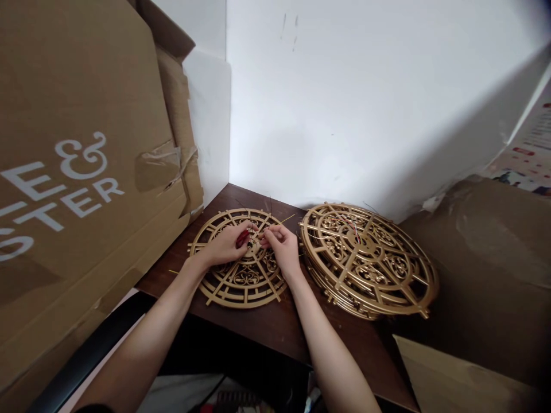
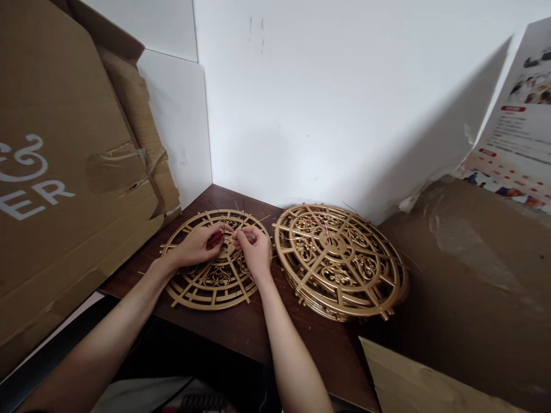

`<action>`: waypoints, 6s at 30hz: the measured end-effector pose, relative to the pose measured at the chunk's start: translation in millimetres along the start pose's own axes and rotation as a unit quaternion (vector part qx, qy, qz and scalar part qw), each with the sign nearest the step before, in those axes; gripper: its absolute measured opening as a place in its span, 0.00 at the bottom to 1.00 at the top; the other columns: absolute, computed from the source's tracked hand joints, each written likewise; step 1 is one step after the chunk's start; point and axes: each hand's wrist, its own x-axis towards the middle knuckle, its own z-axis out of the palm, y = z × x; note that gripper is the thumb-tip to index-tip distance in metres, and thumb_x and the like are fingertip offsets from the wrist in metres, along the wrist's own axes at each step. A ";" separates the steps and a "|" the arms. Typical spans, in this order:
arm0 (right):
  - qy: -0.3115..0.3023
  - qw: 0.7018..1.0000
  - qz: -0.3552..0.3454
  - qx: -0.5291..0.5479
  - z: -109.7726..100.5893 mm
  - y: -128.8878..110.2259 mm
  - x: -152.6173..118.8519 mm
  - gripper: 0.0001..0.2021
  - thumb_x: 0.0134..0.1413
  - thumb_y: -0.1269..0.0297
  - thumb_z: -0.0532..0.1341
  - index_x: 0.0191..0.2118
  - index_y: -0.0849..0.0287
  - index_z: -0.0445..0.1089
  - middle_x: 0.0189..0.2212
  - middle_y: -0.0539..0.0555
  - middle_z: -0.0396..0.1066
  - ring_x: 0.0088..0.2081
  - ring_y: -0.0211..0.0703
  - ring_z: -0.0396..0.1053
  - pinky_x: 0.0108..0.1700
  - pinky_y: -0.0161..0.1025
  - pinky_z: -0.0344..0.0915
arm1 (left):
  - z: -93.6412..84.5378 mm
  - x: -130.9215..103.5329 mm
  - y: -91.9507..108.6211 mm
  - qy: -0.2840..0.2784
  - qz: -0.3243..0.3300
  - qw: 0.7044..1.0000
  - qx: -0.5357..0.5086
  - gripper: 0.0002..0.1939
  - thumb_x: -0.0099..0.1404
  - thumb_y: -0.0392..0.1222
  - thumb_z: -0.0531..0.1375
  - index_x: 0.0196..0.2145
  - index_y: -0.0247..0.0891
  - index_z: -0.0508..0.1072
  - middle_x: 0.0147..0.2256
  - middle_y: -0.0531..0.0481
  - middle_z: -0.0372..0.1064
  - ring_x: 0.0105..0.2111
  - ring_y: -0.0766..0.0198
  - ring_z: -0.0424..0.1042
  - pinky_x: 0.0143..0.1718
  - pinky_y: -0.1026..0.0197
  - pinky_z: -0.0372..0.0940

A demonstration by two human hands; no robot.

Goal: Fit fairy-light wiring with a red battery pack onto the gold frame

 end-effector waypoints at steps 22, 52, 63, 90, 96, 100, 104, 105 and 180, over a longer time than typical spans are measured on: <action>0.023 0.997 -0.060 0.050 3.7 -14.9 -4.3 0.09 0.44 0.62 0.68 0.32 0.60 0.73 0.28 0.52 0.76 0.27 0.39 0.74 0.33 0.37 0.73 | 1.7 5.6 -8.2 0.162 -0.108 0.975 -0.104 0.11 0.61 0.47 0.58 0.32 0.36 0.74 0.20 0.54 0.66 0.20 0.67 0.61 0.21 0.66 0.55; 0.040 0.995 -0.064 0.060 2.0 -10.1 -0.1 0.10 0.47 0.60 0.66 0.33 0.61 0.70 0.26 0.49 0.73 0.25 0.35 0.71 0.33 0.35 0.71 | -2.6 6.4 3.9 0.019 -0.107 0.979 -0.174 0.16 0.63 0.52 0.56 0.29 0.35 0.70 0.17 0.57 0.61 0.17 0.71 0.57 0.19 0.68 0.51; 0.033 0.997 -0.005 0.070 -0.9 -9.2 1.9 0.10 0.45 0.61 0.66 0.34 0.62 0.74 0.22 0.48 0.71 0.22 0.31 0.66 0.23 0.29 0.60 | 0.4 6.4 5.2 0.050 -0.183 0.932 -0.310 0.13 0.62 0.50 0.57 0.29 0.37 0.62 0.20 0.54 0.67 0.14 0.74 0.54 0.14 0.71 0.48; 0.005 0.943 -0.289 -0.167 6.3 -18.0 -14.6 0.18 0.56 0.71 0.56 0.52 0.54 0.59 0.57 0.60 0.60 0.54 0.46 0.65 0.47 0.42 0.69 | -4.2 2.0 5.5 0.010 -0.026 1.000 0.000 0.11 0.56 0.36 0.55 0.38 0.37 0.71 0.24 0.55 0.68 0.23 0.66 0.65 0.29 0.65 0.58; 0.016 0.905 -0.343 -0.250 1.0 -19.5 -14.0 0.11 0.53 0.77 0.51 0.36 0.57 0.67 0.39 0.56 0.69 0.44 0.43 0.68 0.47 0.43 0.66 | -5.9 1.3 3.6 -0.026 -0.029 0.999 -0.010 0.13 0.56 0.40 0.59 0.40 0.36 0.73 0.23 0.56 0.65 0.23 0.67 0.63 0.28 0.66 0.56; -0.045 0.915 -0.302 -0.262 -2.7 -16.1 -17.2 0.12 0.49 0.77 0.51 0.31 0.56 0.68 0.29 0.51 0.71 0.33 0.41 0.69 0.37 0.39 0.66 | -5.6 2.6 0.7 -0.014 -0.046 0.999 -0.025 0.11 0.58 0.43 0.59 0.38 0.36 0.74 0.24 0.55 0.65 0.25 0.66 0.63 0.28 0.65 0.57; -0.076 0.932 -0.269 -0.233 -2.3 -14.0 -20.4 0.12 0.48 0.78 0.50 0.32 0.56 0.68 0.24 0.48 0.72 0.26 0.38 0.70 0.34 0.36 0.66 | -4.1 4.6 1.3 0.038 -0.071 0.993 -0.091 0.10 0.58 0.44 0.58 0.35 0.36 0.73 0.25 0.53 0.67 0.25 0.66 0.64 0.26 0.66 0.58; -0.085 0.933 -0.263 -0.232 -1.6 -14.1 -20.2 0.13 0.47 0.78 0.50 0.32 0.56 0.68 0.23 0.47 0.72 0.25 0.38 0.70 0.33 0.35 0.66 | -3.4 4.8 2.1 0.049 -0.081 0.988 -0.121 0.10 0.59 0.44 0.59 0.34 0.36 0.73 0.25 0.53 0.67 0.24 0.66 0.63 0.25 0.66 0.58; -0.131 0.957 -0.087 -0.243 13.8 1.8 -12.6 0.08 0.53 0.65 0.62 0.36 0.60 0.77 0.28 0.50 0.76 0.28 0.38 0.69 0.32 0.33 0.62 | -3.9 4.6 13.2 0.101 -0.126 0.884 -0.438 0.14 0.62 0.50 0.61 0.37 0.35 0.74 0.24 0.53 0.63 0.17 0.75 0.54 0.12 0.74 0.47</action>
